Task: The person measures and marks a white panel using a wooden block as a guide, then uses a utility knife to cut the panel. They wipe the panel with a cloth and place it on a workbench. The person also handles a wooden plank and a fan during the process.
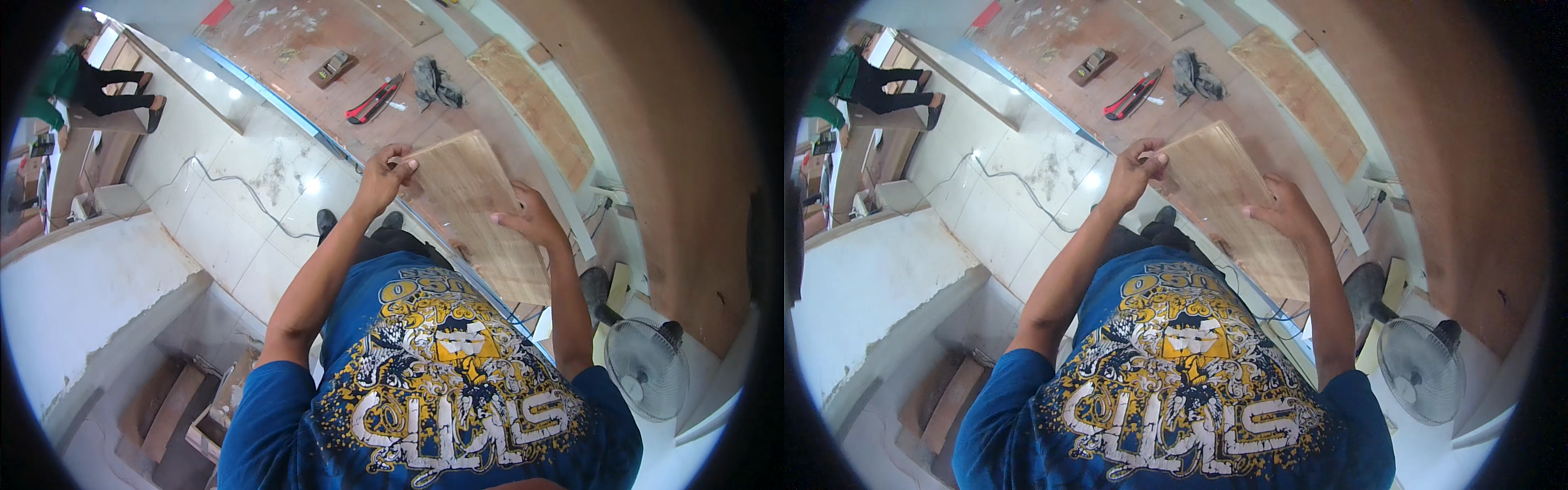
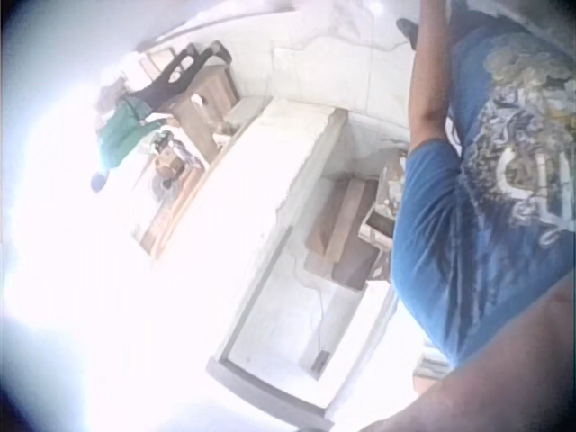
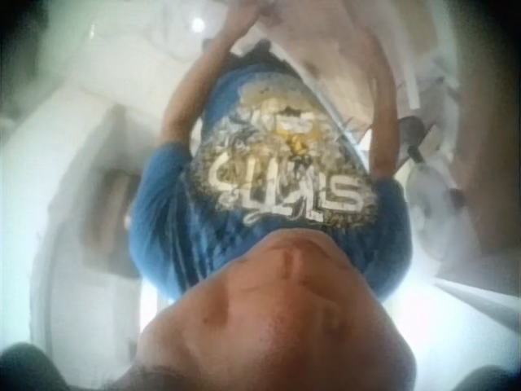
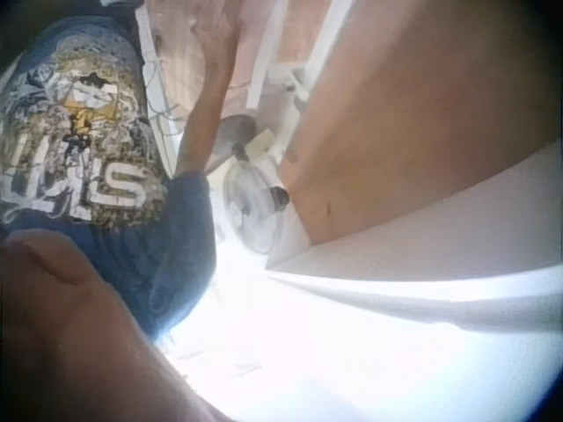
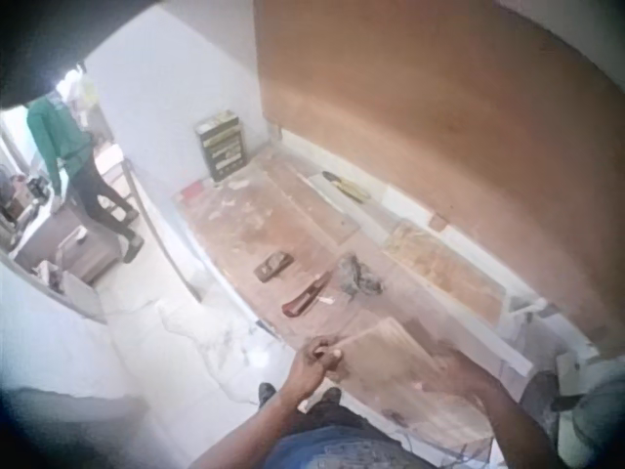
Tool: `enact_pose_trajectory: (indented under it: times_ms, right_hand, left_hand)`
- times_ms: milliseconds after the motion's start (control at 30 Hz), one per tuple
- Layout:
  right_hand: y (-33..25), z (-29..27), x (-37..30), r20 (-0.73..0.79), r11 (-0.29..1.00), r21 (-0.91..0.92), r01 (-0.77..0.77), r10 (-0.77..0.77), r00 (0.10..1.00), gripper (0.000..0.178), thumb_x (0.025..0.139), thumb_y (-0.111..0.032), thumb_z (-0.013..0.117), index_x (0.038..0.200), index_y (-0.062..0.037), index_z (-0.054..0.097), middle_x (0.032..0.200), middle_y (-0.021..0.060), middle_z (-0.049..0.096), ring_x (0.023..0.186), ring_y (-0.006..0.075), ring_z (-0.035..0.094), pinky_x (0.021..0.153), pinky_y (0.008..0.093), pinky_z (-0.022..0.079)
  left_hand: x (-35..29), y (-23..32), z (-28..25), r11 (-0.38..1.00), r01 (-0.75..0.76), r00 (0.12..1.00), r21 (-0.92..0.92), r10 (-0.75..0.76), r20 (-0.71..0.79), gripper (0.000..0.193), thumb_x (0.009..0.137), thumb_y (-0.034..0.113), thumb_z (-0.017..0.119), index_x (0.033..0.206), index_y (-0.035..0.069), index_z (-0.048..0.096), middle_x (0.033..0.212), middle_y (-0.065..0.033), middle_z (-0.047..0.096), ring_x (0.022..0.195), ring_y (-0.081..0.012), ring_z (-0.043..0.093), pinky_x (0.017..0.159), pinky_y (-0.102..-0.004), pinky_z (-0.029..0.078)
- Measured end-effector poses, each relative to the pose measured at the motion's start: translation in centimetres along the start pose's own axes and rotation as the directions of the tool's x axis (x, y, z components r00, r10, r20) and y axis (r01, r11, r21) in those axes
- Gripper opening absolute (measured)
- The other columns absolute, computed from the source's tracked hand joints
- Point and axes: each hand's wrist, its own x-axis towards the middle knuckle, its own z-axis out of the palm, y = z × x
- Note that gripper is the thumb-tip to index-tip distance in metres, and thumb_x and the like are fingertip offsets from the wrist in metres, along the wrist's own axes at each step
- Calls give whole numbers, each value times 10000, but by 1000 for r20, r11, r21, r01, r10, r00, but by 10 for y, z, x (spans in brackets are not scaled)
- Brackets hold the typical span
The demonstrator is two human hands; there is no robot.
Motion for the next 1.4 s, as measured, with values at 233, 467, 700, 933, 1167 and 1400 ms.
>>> enact_pose_trajectory:
  times_ms: [233, 467, 700, 933, 1167, 1400]
  right_hand:
    - [-98, -41, -71, -93, 979, -64, 192, -197, 976, 518, 767, -245, 872, 1169, 31, 697, 1170, 180, 675, 1109, 296, 654, 955, 370, 485]
    - [-161, -10, -90, -316, 937, -244, 249, -320, 893, 453, 763, -207, 875, 1103, 34, 700, 979, 130, 630, 921, 263, 603, 843, 380, 474]
    - [-191, 65, -71, -493, 797, -519, 310, -575, 653, 448, 747, -14, 804, 1182, -39, 698, 1074, 113, 646, 898, 291, 592, 817, 403, 482]
    - [-203, 113, -51, -405, 606, -763, 226, -719, 565, 646, 649, 100, 679, 1256, -118, 699, 1168, 71, 695, 990, 289, 620, 865, 421, 479]
    - [-228, 158, -21, -401, 519, -848, 109, -762, 509, 539, 777, -24, 657, 1294, -167, 697, 1293, -7, 698, 1034, 215, 620, 865, 362, 419]
    - [-219, 183, 21, -421, 480, -877, 1, -769, 481, 518, 816, -298, 712, 1312, -150, 686, 1352, -61, 672, 1042, 180, 600, 822, 358, 380]
  left_hand:
    - [-57, 99, 30, 916, -396, 918, -57, 396, -12, 318, 920, 67, 767, 1199, -70, 699, 1064, -114, 698, 835, -161, 678, 739, -295, 579]
    - [-69, 166, 18, 822, -524, 851, -224, 514, -103, 238, 918, 75, 784, 1093, -57, 693, 992, -113, 719, 825, -158, 683, 756, -287, 584]
    - [-79, 202, -36, 835, -373, 902, -404, 428, 51, 268, 1025, 254, 660, 1126, 5, 655, 1054, -123, 709, 926, -210, 696, 865, -363, 571]
    - [-96, 221, -90, 916, -195, 955, -350, 258, 146, 308, 1057, 283, 611, 1221, 22, 611, 1110, -79, 654, 1029, -189, 629, 926, -399, 531]
    - [-96, 209, -109, 722, 200, 917, -663, 99, 385, 620, 1114, 505, 326, 1436, -4, 472, 1431, -224, 550, 1324, -364, 547, 1136, -497, 454]
    - [-140, 201, -112, 769, 150, 947, -622, 70, 314, 552, 1103, 436, 420, 1463, 18, 450, 1457, -186, 548, 1351, -336, 539, 1131, -505, 467]
